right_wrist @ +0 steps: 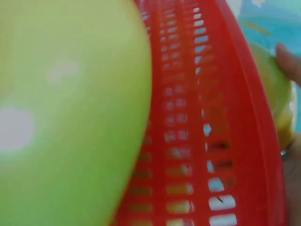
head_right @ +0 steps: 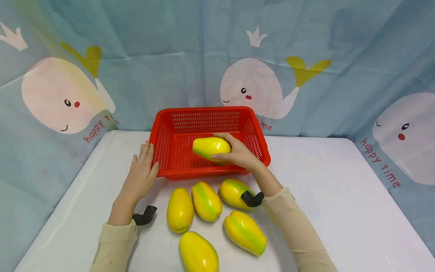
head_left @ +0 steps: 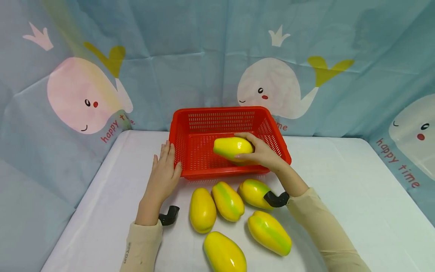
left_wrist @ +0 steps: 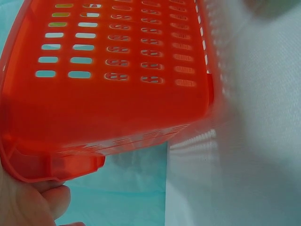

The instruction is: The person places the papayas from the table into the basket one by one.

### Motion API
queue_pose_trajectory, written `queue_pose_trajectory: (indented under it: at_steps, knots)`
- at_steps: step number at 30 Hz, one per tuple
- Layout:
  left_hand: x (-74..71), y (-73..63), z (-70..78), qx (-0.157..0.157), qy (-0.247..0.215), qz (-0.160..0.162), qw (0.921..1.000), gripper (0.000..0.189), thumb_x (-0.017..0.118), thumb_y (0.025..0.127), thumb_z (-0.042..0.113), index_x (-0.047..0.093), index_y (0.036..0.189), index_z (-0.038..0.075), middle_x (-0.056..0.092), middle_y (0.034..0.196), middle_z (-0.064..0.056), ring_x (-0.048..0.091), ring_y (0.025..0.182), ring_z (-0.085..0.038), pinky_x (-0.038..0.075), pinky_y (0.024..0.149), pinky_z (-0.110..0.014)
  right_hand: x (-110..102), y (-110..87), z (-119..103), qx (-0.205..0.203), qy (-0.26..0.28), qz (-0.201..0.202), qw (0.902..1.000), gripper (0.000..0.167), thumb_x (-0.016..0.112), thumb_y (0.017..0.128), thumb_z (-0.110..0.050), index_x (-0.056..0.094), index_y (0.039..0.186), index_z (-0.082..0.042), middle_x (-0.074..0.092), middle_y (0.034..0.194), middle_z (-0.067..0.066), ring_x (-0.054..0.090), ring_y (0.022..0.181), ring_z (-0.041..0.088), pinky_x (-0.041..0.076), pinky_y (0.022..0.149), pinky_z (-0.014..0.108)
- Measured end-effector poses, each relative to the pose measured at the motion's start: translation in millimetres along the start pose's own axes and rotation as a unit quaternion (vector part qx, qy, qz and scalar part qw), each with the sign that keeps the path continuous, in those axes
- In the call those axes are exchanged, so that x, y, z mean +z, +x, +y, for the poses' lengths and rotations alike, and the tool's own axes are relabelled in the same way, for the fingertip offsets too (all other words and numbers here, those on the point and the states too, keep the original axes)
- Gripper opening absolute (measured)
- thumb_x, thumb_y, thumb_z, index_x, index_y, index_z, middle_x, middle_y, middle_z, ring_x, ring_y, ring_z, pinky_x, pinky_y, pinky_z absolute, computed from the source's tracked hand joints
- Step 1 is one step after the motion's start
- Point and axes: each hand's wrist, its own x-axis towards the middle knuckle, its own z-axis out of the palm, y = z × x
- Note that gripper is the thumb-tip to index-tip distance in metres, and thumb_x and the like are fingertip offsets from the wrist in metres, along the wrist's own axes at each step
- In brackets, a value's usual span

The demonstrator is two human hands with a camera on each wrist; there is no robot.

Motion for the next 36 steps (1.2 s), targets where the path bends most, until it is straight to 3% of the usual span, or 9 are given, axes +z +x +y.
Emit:
queue_pose_trajectory:
  at_steps: [7, 12, 25, 36]
  knots:
    - [0.0, 0.4, -0.9, 0.002, -0.002, 0.003, 1.0, 0.061, 0.043, 0.096, 0.02, 0.021, 0.145, -0.009, 0.012, 0.154, -0.023, 0.01, 0.142, -0.036, 0.009, 0.109, -0.061, 6.7, 4.2, -0.6, 0.037, -0.042, -0.027, 0.9981, 0.068, 0.074, 0.078, -0.039, 0.042, 0.138, -0.029, 0.05, 0.128, 0.001, 0.047, 0.113, 0.024, 0.041, 0.097, 0.045]
    - [0.1, 0.8, -2.2, 0.003, 0.001, 0.006, 1.0, 0.061, 0.043, 0.096, 0.02, 0.02, 0.145, -0.009, 0.012, 0.154, -0.023, 0.01, 0.142, -0.036, 0.009, 0.109, -0.061, 7.1, 7.7, -1.4, 0.046, -0.082, -0.053, 0.9942, 0.071, 0.074, 0.077, -0.043, 0.043, 0.138, -0.026, 0.052, 0.125, 0.0, 0.048, 0.111, 0.022, 0.041, 0.096, 0.044]
    - [0.8, 1.2, -0.3, 0.005, -0.006, 0.01, 0.9999, 0.061, 0.042, 0.096, 0.022, 0.022, 0.145, -0.01, 0.012, 0.154, -0.022, 0.01, 0.142, -0.035, 0.008, 0.109, -0.061, 8.6, 15.4, -2.9, 0.031, -0.146, -0.078, 0.9857, 0.064, 0.073, 0.078, -0.042, 0.046, 0.132, -0.022, 0.056, 0.117, -0.001, 0.051, 0.104, 0.02, 0.044, 0.091, 0.039]
    - [1.6, 1.0, -1.6, 0.0, -0.001, 0.007, 1.0, 0.061, 0.042, 0.096, 0.021, 0.021, 0.145, -0.009, 0.012, 0.155, -0.022, 0.01, 0.142, -0.035, 0.009, 0.109, -0.061, 18.3, 29.2, -5.2, 0.006, -0.2, -0.092, 0.9755, 0.064, 0.074, 0.079, -0.037, 0.047, 0.133, -0.018, 0.056, 0.12, 0.001, 0.052, 0.103, 0.02, 0.045, 0.091, 0.039]
